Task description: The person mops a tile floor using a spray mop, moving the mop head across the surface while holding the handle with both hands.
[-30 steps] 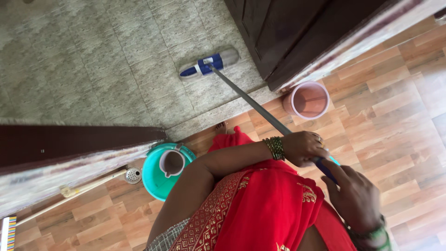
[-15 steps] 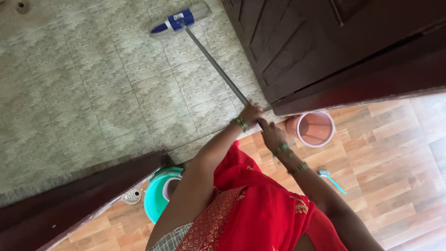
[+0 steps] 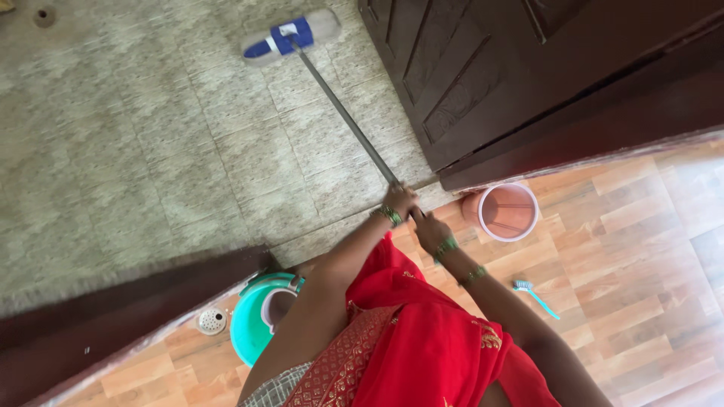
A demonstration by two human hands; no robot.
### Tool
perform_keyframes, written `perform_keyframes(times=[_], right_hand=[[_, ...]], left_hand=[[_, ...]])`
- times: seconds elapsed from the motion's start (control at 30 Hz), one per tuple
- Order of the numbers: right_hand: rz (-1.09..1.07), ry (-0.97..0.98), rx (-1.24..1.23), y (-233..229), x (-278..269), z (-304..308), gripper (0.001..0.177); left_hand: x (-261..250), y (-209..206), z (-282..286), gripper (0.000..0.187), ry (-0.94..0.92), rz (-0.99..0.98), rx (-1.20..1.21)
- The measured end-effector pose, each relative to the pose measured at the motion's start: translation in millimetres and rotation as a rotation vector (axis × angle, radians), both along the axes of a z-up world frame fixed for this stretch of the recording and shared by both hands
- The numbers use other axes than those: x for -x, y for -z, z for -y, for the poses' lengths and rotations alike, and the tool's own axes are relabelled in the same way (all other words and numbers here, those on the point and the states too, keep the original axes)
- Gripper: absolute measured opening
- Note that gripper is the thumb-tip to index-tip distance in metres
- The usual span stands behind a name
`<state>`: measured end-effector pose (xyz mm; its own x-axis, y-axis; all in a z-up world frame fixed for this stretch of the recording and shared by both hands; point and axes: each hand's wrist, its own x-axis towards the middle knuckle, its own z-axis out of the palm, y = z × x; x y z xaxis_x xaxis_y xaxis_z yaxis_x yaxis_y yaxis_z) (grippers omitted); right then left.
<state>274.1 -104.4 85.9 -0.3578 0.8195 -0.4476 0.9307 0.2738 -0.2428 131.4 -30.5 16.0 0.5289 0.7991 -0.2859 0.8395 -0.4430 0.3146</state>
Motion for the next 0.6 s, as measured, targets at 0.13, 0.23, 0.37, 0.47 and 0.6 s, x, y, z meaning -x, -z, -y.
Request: perform_keyframes(times=[0.13, 0.23, 0.37, 0.47, 0.6], right_hand=[[0.051, 0.053, 0.109, -26.8, -70.3, 105.1, 0.066], [-0.034, 0.066, 0.138, -73.1, -134.1, 156.9, 0.072], [0.003, 0.147, 0.035, -192.8, -199.2, 190.1, 0.051], [0.152, 0.201, 0.042, -307.1, -218.8, 219.7, 0.046], [0.341, 0.225, 0.021, -407.6, -216.1, 265.3, 0.049]], left_hand=[[-53.8, -21.4, 93.5, 0.027, 0.316, 0.05, -0.032], [-100.1, -56.9, 141.9, 0.053, 0.413, 0.305, 0.048], [-164.7, -149.3, 175.8, 0.066, 0.425, 0.471, 0.052], [-195.5, -221.9, 205.8, 0.057, 0.436, 0.803, 0.027], [-222.0, -274.0, 256.4, 0.063, 0.494, 1.03, 0.03]])
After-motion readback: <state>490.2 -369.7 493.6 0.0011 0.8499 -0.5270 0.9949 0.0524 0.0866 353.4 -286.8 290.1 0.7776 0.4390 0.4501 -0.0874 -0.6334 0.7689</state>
